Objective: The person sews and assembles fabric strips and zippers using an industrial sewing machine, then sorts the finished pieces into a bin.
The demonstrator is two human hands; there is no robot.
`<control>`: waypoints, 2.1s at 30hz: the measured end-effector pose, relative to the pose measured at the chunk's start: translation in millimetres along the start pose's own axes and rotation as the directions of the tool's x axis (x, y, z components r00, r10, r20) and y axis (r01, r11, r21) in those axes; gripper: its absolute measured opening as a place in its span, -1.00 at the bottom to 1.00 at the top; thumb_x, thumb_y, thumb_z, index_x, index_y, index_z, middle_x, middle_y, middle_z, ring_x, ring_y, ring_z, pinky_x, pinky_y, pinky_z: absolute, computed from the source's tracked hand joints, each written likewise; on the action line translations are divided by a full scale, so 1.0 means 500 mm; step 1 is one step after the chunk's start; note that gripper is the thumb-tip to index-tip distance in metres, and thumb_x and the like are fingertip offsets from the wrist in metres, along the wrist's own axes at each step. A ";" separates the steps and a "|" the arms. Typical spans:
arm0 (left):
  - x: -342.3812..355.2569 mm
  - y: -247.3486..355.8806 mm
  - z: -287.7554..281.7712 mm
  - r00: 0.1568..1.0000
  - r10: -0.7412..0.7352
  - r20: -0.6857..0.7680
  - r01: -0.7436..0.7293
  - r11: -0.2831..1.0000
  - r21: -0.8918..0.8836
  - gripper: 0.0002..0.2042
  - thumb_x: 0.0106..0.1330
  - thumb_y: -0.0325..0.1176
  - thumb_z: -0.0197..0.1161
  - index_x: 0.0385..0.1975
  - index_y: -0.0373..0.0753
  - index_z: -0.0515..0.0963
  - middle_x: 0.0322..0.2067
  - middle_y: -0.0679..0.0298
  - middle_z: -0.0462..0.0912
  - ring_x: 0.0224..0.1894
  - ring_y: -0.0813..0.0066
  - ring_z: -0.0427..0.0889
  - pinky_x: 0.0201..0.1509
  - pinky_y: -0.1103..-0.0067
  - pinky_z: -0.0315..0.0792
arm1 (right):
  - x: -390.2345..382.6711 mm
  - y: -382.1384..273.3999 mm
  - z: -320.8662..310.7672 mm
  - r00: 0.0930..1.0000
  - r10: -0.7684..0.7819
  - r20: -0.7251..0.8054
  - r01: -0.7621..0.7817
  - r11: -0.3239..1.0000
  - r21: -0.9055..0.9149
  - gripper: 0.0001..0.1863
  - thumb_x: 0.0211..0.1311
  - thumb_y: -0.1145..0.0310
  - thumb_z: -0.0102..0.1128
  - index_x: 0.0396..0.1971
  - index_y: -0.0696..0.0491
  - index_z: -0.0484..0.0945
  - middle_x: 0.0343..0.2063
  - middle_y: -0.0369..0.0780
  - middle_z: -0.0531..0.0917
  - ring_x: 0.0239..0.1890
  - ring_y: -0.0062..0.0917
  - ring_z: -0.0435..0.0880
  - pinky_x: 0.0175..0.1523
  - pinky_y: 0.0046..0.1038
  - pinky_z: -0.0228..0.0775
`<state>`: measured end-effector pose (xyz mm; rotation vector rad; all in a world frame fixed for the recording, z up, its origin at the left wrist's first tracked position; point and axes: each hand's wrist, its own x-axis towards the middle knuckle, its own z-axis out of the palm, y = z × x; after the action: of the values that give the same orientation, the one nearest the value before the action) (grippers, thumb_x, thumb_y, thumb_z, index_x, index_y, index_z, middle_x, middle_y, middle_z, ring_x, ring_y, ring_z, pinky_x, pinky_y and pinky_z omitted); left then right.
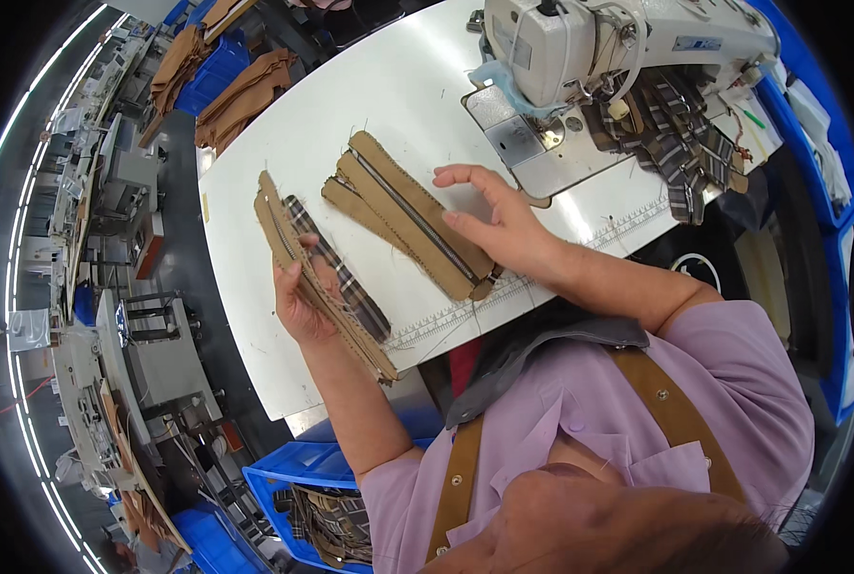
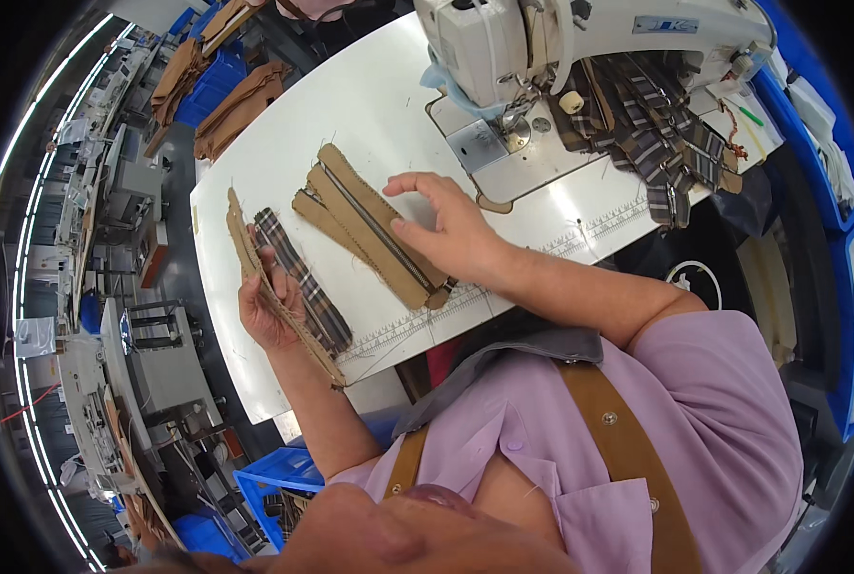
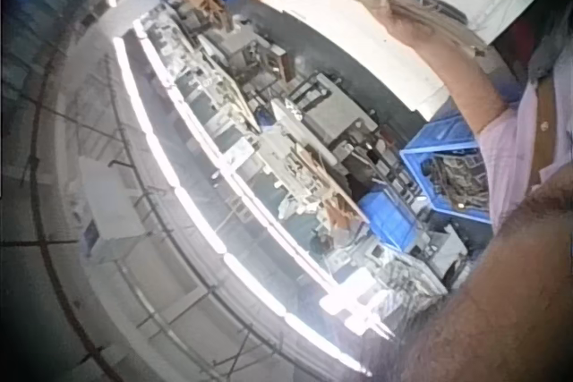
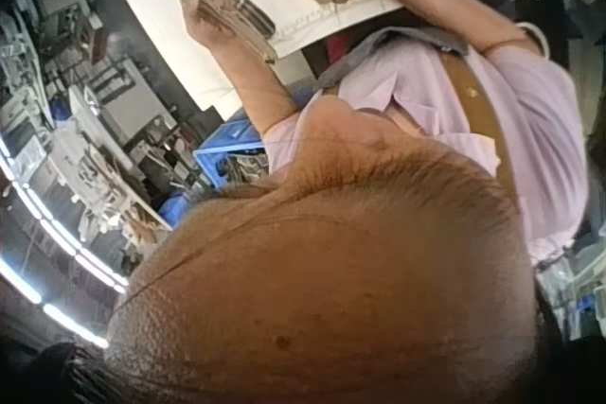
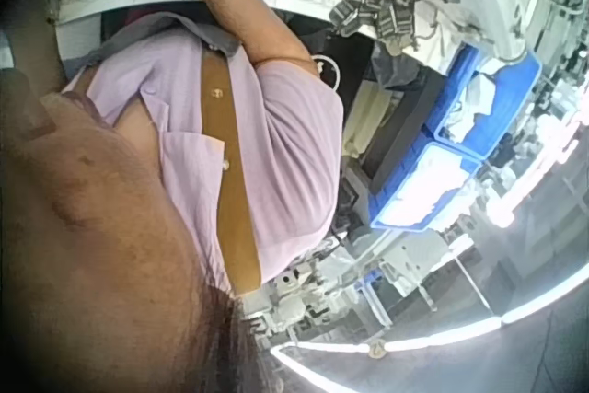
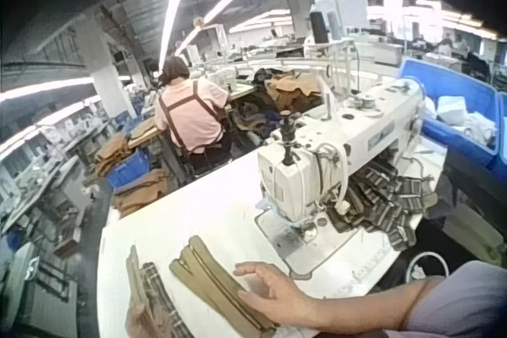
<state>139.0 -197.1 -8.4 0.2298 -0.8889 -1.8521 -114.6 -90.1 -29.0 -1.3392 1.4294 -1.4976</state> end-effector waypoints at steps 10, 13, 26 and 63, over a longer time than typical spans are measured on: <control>-0.038 0.071 -0.100 0.961 0.246 -0.129 -0.221 0.958 0.185 -0.61 0.41 -0.34 0.10 0.20 -0.30 0.38 -0.48 0.33 0.57 -0.61 0.71 0.31 -0.63 0.76 0.24 | -0.074 -0.039 0.044 0.634 -0.708 0.310 0.773 0.584 -0.247 -0.57 0.09 0.25 0.33 -0.01 0.01 0.52 0.00 -0.19 0.59 0.22 -0.27 0.46 0.45 0.13 -0.11; -0.027 0.029 -0.080 0.943 0.195 -0.271 -0.128 0.961 0.246 -0.62 0.42 -0.30 0.08 0.21 -0.21 0.41 -0.47 0.35 0.59 -0.55 0.65 0.50 -0.56 0.70 0.44 | -0.143 -0.002 0.071 0.591 -0.562 0.579 0.760 0.629 -0.165 -0.57 0.13 0.26 0.27 0.01 0.06 0.50 -0.13 -0.18 0.63 0.05 -0.31 0.59 0.47 0.15 -0.15; -0.197 0.215 0.106 0.671 0.586 -0.454 -0.297 0.774 0.560 -0.63 0.44 -0.38 0.06 0.24 -0.12 0.42 0.16 0.25 0.47 0.03 0.41 0.55 0.10 0.34 0.53 | -0.343 0.060 -0.347 0.782 -0.141 0.607 0.500 0.723 -0.476 -0.84 0.22 0.29 0.28 -0.25 0.02 0.67 -0.36 -0.22 0.73 -0.23 -0.37 0.70 0.25 -0.16 0.33; -0.224 -0.195 0.207 0.870 0.177 -0.460 0.150 0.794 0.589 -0.49 0.29 -0.50 0.26 0.24 -0.35 0.31 -0.04 0.04 0.63 -0.06 0.34 0.62 0.04 0.45 0.50 | -0.202 0.114 -0.856 0.903 -0.003 -0.429 -0.270 0.773 -0.574 -0.70 0.41 0.37 0.10 0.08 0.08 0.57 -0.04 -0.16 0.66 0.04 -0.44 0.63 0.15 -0.43 0.41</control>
<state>66.0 -32.5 -25.7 1.0590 -1.0825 -1.3227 -505.8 117.6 -54.1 -1.2710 2.4060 -1.2945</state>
